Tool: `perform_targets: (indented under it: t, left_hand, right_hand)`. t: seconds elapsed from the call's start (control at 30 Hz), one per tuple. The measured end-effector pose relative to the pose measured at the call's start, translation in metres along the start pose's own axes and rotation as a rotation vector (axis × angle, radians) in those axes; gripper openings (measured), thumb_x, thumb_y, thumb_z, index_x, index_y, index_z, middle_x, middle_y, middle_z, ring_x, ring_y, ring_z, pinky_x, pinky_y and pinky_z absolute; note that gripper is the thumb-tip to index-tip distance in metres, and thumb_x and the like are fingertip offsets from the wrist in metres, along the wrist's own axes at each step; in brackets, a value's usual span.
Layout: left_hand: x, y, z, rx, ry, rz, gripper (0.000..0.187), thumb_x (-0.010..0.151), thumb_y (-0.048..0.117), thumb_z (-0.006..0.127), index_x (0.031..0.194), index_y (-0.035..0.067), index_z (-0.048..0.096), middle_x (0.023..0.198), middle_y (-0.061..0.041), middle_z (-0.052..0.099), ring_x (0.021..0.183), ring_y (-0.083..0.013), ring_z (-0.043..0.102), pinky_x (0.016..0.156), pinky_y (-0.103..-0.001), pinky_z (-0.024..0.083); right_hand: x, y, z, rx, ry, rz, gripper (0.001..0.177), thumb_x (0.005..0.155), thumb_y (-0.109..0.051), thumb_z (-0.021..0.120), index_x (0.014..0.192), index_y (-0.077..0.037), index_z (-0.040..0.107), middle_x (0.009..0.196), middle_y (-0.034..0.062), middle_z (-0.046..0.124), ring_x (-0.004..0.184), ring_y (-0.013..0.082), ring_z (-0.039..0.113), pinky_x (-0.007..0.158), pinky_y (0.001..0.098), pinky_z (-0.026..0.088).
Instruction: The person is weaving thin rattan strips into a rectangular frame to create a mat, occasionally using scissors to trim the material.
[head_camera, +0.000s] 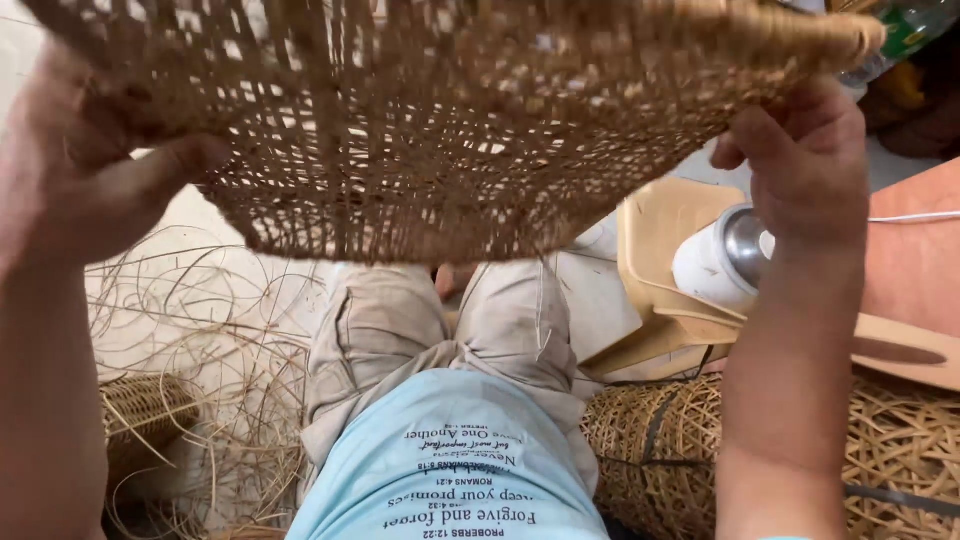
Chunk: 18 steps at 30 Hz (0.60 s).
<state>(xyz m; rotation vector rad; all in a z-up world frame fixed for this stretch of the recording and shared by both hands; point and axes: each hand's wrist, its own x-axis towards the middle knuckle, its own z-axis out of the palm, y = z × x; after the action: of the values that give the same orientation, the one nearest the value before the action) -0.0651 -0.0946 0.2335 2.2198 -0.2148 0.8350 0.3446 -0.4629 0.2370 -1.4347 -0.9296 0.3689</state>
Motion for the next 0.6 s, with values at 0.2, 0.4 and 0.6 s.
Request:
perform_targets:
  t: [0.2, 0.4, 0.6]
  left_hand:
    - [-0.021, -0.050, 0.012, -0.268, 0.126, -0.311, 0.050, 0.104, 0.001, 0.062, 0.141, 0.004, 0.029, 0.116, -0.011, 0.042, 0.099, -0.0186, 0.051, 0.086, -0.030, 0.052]
    - [-0.061, -0.114, 0.057, -0.421, 0.205, -0.913, 0.045, 0.102, 0.000, 0.058, 0.141, 0.005, 0.035, 0.112, -0.014, 0.051, 0.096, -0.0274, 0.062, 0.086, -0.044, 0.060]
    - [-0.123, -0.161, 0.110, -0.377, 0.352, -0.973, 0.058, 0.101, 0.009, 0.074, 0.148, 0.001, 0.040, 0.110, -0.021, 0.062, 0.090, -0.0280, 0.062, 0.077, -0.045, 0.057]
  right_hand:
    - [0.028, 0.048, 0.028, -0.028, -0.120, -0.173, 0.044, 0.099, -0.030, 0.078, 0.136, -0.013, 0.064, 0.127, -0.0025, 0.072, 0.085, -0.0002, 0.059, 0.059, 0.0123, 0.044]
    - [0.006, 0.172, 0.087, 0.596, -0.262, 0.155, 0.038, 0.110, -0.031, 0.062, 0.146, -0.021, 0.056, 0.135, 0.0028, 0.068, 0.118, 0.0201, 0.067, 0.100, 0.0451, 0.060]
    - [-0.034, 0.268, 0.115, 0.463, -0.113, 0.588, 0.062, 0.102, -0.022, 0.070, 0.157, -0.016, 0.041, 0.141, 0.0237, 0.059, 0.121, 0.0411, 0.064, 0.100, 0.0555, 0.056]
